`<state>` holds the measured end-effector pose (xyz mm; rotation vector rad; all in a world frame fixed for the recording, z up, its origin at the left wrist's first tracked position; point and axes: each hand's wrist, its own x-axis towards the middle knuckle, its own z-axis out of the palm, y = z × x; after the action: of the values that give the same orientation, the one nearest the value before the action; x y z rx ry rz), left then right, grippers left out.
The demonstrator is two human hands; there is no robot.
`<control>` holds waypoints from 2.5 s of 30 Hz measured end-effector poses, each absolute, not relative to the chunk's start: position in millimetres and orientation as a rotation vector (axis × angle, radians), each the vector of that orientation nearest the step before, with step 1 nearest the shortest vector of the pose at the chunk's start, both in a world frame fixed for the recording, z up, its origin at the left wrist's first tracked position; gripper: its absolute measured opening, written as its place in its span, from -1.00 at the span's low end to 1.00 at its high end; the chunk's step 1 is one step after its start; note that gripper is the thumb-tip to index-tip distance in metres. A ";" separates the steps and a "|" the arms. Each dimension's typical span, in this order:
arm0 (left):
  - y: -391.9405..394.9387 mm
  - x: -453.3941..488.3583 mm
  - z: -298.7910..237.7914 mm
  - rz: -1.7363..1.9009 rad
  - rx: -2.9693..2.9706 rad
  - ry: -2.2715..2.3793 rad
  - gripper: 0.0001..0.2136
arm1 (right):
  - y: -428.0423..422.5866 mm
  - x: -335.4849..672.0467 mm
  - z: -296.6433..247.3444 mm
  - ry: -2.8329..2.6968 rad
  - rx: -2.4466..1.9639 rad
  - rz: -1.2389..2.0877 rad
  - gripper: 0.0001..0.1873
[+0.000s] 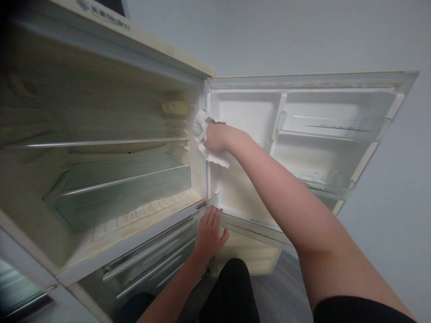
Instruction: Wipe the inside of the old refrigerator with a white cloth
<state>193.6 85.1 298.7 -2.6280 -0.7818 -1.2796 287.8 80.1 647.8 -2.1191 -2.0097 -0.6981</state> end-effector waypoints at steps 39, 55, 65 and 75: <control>77.4 190.7 295.3 -1.276 -2.633 -0.687 -0.38 | 56.8 301.6 649.6 -1.970 -2.174 -0.514 -0.25; 77.1 189.8 296.1 -1.283 -2.648 -0.690 -0.37 | 59.0 305.6 648.7 -1.977 -2.141 -0.495 -0.26; 77.8 189.6 295.5 -1.297 -2.659 -0.679 -0.37 | 57.9 305.1 650.0 -1.975 -2.152 -0.448 -0.28; 77.7 189.3 295.3 -1.306 -2.654 -0.673 -0.39 | 55.9 302.5 650.3 -1.917 -2.161 -0.346 -0.23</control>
<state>189.3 77.7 295.3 -2.6539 -0.6729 -1.3062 302.5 55.9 650.3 -2.1606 -1.9168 -0.3460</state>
